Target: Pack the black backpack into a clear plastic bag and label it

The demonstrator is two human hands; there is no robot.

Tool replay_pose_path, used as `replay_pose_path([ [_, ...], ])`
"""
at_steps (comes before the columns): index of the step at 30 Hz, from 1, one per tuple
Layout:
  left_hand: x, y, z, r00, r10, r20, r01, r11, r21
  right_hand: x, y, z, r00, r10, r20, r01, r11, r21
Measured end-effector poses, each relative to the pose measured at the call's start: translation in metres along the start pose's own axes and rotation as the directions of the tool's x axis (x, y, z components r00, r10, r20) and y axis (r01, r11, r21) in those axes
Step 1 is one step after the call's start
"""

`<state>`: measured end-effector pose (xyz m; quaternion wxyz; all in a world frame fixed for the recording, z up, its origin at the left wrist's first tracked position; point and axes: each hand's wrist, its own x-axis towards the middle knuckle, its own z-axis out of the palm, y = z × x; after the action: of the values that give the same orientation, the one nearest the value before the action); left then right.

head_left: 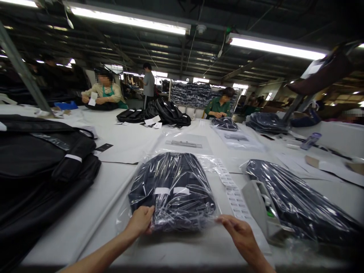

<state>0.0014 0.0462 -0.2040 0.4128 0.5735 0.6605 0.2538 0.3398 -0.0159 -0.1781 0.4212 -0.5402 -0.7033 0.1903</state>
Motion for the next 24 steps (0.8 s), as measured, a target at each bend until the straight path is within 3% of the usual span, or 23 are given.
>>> replay_pose_path([
  [2,0.000,-0.001,0.001,1.000,-0.001,-0.008,0.001,1.000,-0.027,0.014,0.003,0.006,0.964,0.261,-0.057,-0.245,0.950,0.193],
  [4,0.001,-0.003,0.002,1.000,-0.005,-0.007,0.005,0.998,-0.059,0.024,0.016,0.013,0.899,0.425,-0.106,-0.380,0.877,0.293],
  [6,0.001,-0.005,0.004,1.000,-0.015,-0.001,0.015,0.996,-0.093,0.029,0.034,0.021,0.844,0.515,-0.149,-0.461,0.840,0.286],
  [9,0.002,-0.007,0.006,0.999,-0.037,0.008,0.037,0.992,-0.123,0.030,0.054,0.028,0.816,0.560,-0.142,-0.545,0.828,0.131],
  [11,0.003,-0.008,0.006,0.999,-0.045,0.010,0.046,0.991,-0.129,0.032,0.056,0.030,0.828,0.532,-0.180,-0.545,0.838,-0.029],
  [14,0.005,-0.009,0.007,0.999,-0.046,0.007,0.046,0.991,-0.125,0.035,0.051,0.029,0.899,0.333,-0.284,-0.418,0.847,-0.328],
  [16,0.006,-0.009,0.008,0.999,-0.047,-0.007,0.045,0.991,-0.127,0.037,0.051,0.025,0.943,0.237,-0.232,-0.319,0.841,-0.438],
  [19,0.007,-0.011,0.010,0.998,-0.055,-0.028,0.051,0.989,-0.142,0.041,0.054,0.009,0.943,0.302,-0.136,-0.331,0.850,-0.409],
  [21,0.006,-0.012,0.011,0.998,-0.063,-0.028,0.058,0.986,-0.156,0.043,0.045,-0.002,0.908,0.320,-0.269,-0.405,0.833,-0.377],
  [23,0.006,-0.013,0.011,0.997,-0.071,-0.024,0.066,0.984,-0.168,0.043,0.022,-0.003,0.888,0.178,-0.424,-0.346,0.866,-0.361],
  [24,0.006,-0.013,0.011,0.997,-0.075,-0.022,0.070,0.982,-0.173,0.043,0.006,0.002,0.898,0.063,-0.436,-0.242,0.898,-0.368],
])
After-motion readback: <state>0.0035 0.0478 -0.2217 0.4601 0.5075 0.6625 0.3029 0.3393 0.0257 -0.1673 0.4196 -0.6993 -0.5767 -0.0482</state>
